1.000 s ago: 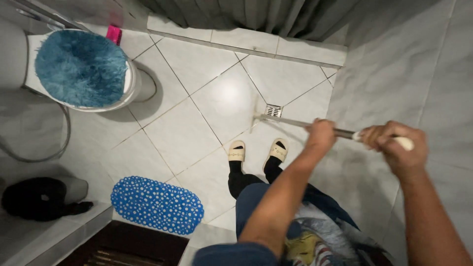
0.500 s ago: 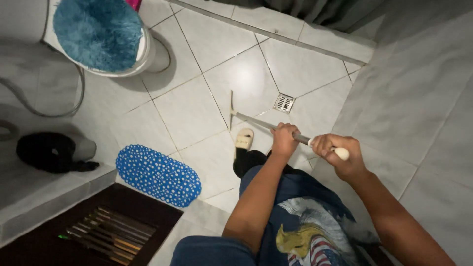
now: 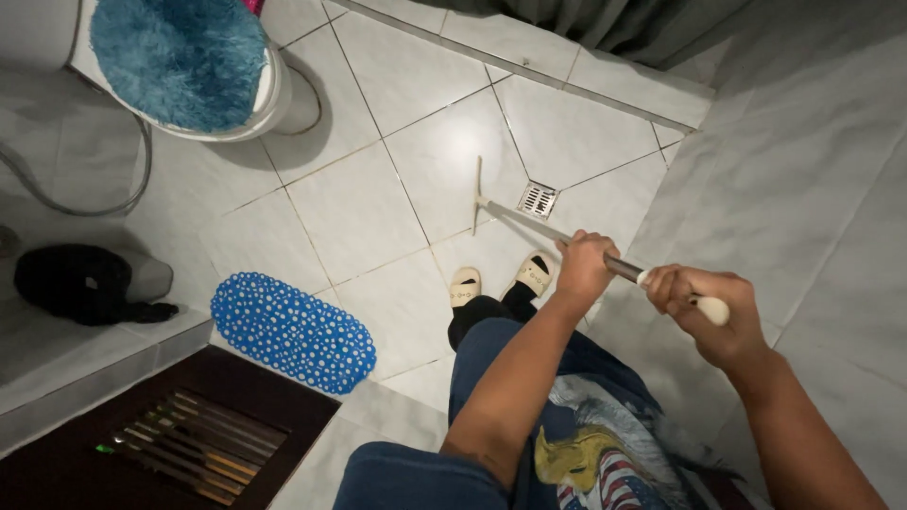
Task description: The person uses a floor squeegee to push water across a tiled bathroom floor toward the drain. They move around the room, clearing water from different areas, including near the toilet and a blue bath mat.
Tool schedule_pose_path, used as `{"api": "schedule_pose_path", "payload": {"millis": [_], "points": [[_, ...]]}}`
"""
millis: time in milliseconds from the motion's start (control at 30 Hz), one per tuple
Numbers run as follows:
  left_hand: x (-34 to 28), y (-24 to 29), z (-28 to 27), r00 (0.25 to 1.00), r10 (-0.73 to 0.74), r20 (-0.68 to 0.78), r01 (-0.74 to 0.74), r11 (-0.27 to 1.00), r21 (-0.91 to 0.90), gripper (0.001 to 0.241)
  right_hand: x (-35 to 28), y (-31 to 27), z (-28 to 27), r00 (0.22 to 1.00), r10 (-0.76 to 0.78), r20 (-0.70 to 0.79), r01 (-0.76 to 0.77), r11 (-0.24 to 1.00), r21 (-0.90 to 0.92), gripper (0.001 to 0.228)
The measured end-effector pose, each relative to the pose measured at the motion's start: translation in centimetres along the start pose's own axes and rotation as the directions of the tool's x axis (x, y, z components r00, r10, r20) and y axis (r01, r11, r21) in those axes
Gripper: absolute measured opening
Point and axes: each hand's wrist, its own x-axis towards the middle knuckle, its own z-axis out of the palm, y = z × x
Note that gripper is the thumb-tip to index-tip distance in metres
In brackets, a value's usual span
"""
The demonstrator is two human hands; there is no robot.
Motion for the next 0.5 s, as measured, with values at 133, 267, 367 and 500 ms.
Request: {"api": "schedule_pose_path", "payload": {"millis": [133, 267, 367, 500], "points": [[-0.2, 0.3, -2.0, 0.998, 0.016, 0.067, -0.012, 0.998, -0.059, 0.005, 0.0, -0.1, 0.1, 1.000, 0.024, 0.011, -0.023, 0.999, -0.040, 0.019], [-0.6, -0.8, -4.6, 0.985, -0.111, 0.132, 0.115, 0.993, -0.021, 0.009, 0.2, 2.1, 1.9, 0.999, -0.038, 0.000, 0.038, 0.999, 0.004, 0.020], [-1.0, -2.2, -4.7, 0.986, -0.157, 0.058, 0.152, 0.985, 0.086, 0.007, 0.7, 2.5, 3.2, 0.999, -0.010, 0.047, 0.007, 0.997, 0.079, 0.019], [-1.0, -1.5, -3.9, 0.993, -0.111, -0.038, 0.109, 0.993, -0.050, 0.009, 1.1, 2.2, 2.5, 0.998, -0.007, 0.065, 0.002, 0.997, 0.081, 0.024]]}}
